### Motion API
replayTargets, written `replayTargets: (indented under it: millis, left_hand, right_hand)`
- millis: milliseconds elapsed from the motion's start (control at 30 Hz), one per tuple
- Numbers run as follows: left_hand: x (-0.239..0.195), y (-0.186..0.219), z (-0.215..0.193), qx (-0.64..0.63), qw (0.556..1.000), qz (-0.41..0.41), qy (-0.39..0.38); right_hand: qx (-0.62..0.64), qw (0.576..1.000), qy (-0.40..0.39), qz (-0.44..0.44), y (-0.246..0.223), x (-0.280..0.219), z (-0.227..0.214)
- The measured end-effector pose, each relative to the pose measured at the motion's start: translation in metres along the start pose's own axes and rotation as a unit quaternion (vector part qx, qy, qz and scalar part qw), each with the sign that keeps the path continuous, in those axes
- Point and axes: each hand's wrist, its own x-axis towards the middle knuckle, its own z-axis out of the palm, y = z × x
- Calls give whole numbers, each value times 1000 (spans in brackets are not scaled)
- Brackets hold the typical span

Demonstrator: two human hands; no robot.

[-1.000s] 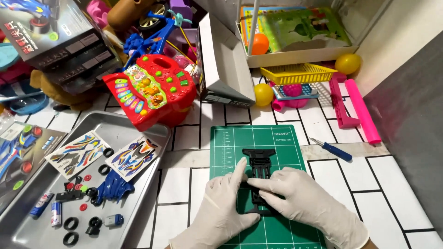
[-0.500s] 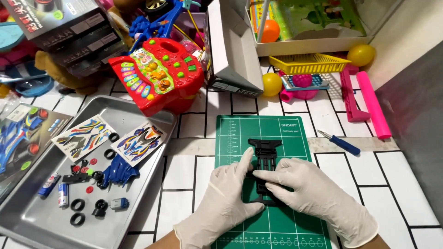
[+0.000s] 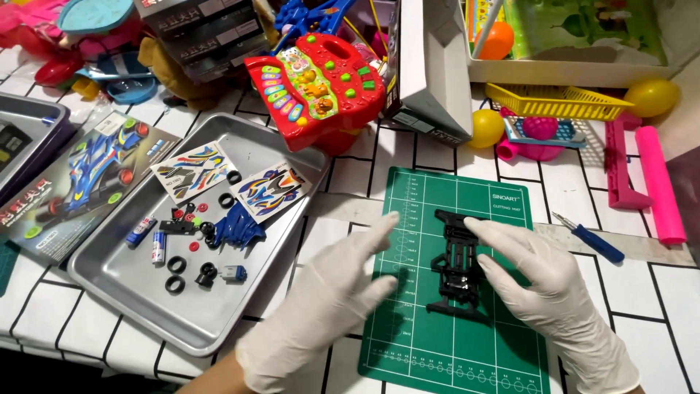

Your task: Assembling a small plastic toy car chassis and internal components on a workspace

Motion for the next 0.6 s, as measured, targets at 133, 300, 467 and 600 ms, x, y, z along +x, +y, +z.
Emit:
replayTargets:
  millis: [133, 300, 467, 600]
  left_hand:
    - [-25, -51, -66, 31, 992, -31, 119]
    - [-44, -82, -151, 170, 947, -234, 140]
    - [-34, -67, -164, 128, 866, -483, 22]
    - [-34, -99, -154, 172, 888, -422, -68]
  right_hand:
    - [-19, 1000, 21, -9, 1, -1, 1]
    - [-18, 999, 24, -10, -2, -1, 0]
    - [-6, 1000, 5, -20, 0, -3, 4]
    - [-14, 999, -3, -30, 3, -2, 3]
